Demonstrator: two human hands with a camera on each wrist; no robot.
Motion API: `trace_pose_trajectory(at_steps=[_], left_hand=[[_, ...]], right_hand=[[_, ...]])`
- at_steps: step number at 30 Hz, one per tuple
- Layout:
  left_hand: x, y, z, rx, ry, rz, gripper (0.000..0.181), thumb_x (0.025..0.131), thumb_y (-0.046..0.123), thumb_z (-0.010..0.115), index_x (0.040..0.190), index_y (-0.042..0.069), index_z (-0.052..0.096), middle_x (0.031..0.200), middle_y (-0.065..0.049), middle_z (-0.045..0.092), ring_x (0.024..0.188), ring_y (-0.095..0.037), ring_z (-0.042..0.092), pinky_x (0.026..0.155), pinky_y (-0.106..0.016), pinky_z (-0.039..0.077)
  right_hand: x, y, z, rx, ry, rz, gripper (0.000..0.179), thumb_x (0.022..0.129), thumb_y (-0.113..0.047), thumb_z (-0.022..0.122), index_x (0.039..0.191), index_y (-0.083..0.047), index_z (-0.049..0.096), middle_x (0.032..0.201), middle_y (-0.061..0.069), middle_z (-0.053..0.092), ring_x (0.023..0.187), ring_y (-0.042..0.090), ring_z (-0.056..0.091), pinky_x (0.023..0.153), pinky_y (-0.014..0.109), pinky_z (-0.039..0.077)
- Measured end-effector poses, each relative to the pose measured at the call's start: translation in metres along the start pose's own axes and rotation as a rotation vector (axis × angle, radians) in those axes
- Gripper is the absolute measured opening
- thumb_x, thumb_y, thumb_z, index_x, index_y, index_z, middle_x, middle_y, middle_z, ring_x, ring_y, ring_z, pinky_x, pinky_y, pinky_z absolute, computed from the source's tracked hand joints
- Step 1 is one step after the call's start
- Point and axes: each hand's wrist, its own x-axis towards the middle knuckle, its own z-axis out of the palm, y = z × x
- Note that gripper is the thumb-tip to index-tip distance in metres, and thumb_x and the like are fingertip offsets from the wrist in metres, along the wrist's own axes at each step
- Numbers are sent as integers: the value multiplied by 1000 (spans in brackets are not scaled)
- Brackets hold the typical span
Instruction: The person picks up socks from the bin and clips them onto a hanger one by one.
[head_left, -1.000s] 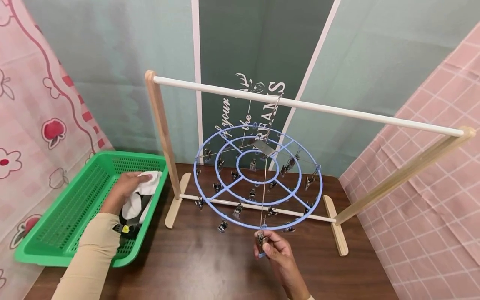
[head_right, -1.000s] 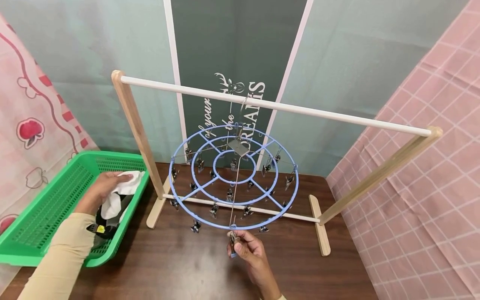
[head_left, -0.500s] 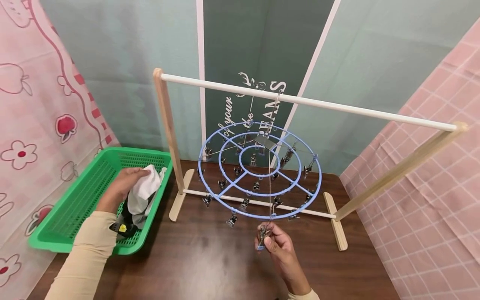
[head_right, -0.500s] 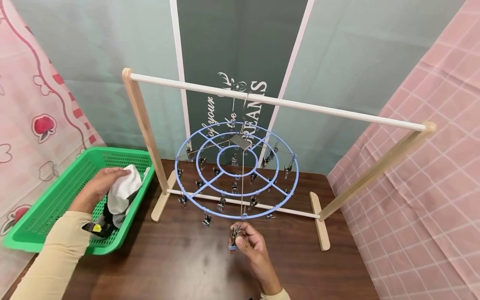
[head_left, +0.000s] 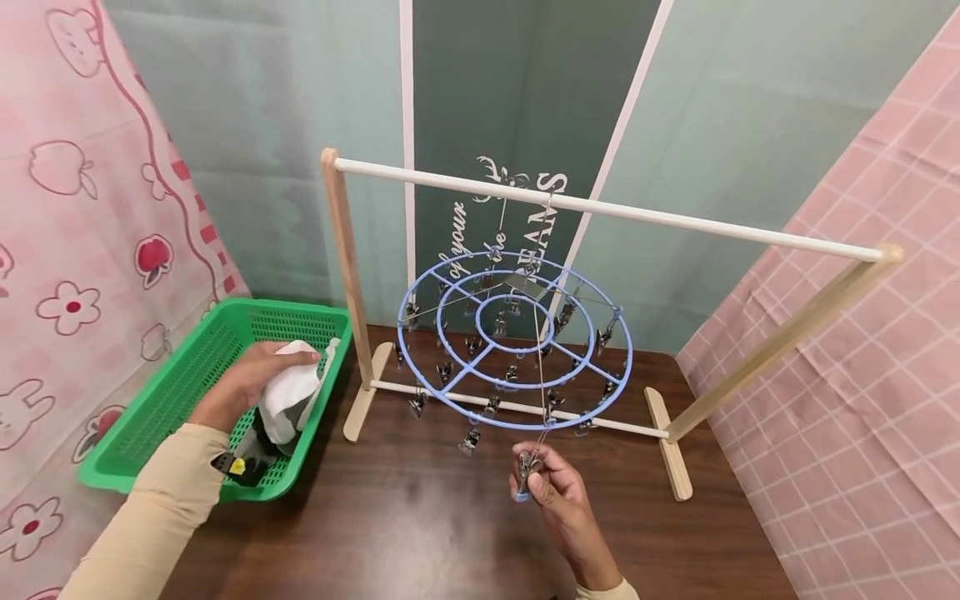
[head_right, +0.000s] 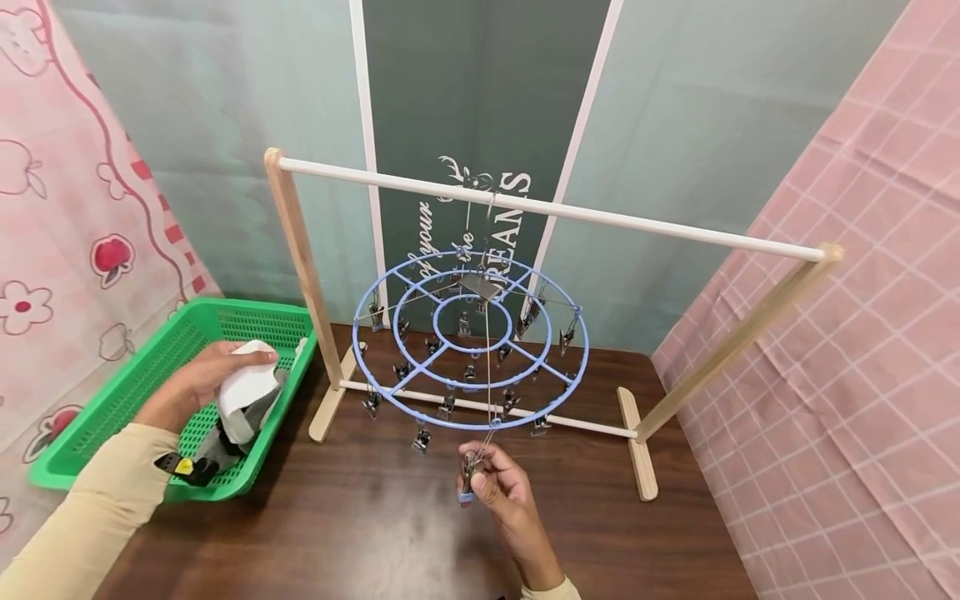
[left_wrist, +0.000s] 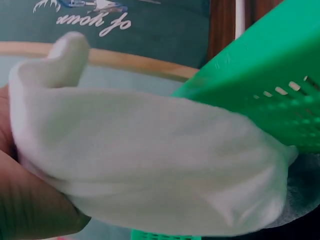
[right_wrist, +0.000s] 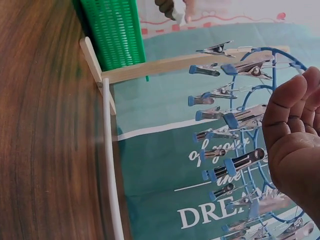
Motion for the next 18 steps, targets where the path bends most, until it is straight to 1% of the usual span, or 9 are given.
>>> trace_pose_trajectory(at_steps=[3,5,7,10,12,14,15,16,18], left_hand=[[-6,2,6,42,-27,49,5,91,15,65,88,12,66,69,0,64,55,-12,62,51,-29,53],[-9,5,12,97,-39,90,4,90,12,64,91,8,63,69,0,63,57,-11,61,51,-28,51],[-12,9,18,135,-50,120,9,90,12,65,96,5,62,71,2,62,59,-9,59,53,-27,50],[-19,15,29,151,-77,142,23,89,11,66,109,0,62,69,3,61,59,-8,59,54,-26,49],[-26,19,38,126,-110,155,33,89,10,66,117,-5,59,69,2,62,59,-8,60,54,-25,50],[-33,22,47,91,-159,176,38,89,7,65,119,-13,55,68,0,64,58,-9,61,53,-24,51],[-37,22,52,79,-186,186,38,89,5,65,119,-16,54,70,-1,66,58,-9,62,53,-24,51],[-41,22,56,70,-214,201,38,89,4,64,117,-18,53,75,-3,69,60,-10,63,53,-25,51],[-50,21,67,62,-257,218,32,90,3,64,113,-18,55,80,-7,71,61,-12,64,52,-27,52]], right_hand=[[2,-2,2,-13,6,8,31,98,6,39,127,5,50,98,3,57,87,13,58,80,25,46],[2,-4,2,-20,27,19,31,97,7,40,125,3,52,98,3,58,88,13,59,81,26,47],[3,-5,3,-39,59,30,32,95,8,40,122,0,55,100,2,61,91,11,60,82,25,48],[4,-6,3,-87,101,26,35,90,11,40,117,-3,58,101,0,64,93,10,60,83,24,49],[4,-6,2,-119,121,17,37,88,11,40,115,-5,58,101,0,65,93,9,61,81,23,49],[3,-5,1,-147,129,9,37,87,13,40,113,-5,59,100,0,65,91,8,61,77,23,51],[3,-5,0,-160,135,11,36,87,13,40,112,-5,59,99,0,66,89,8,61,75,23,51],[3,-5,0,-181,142,14,35,87,13,41,111,-4,60,98,0,66,86,8,62,72,23,52],[2,-5,-2,-235,155,26,31,88,13,43,110,0,60,94,-1,66,80,8,63,68,24,53]])
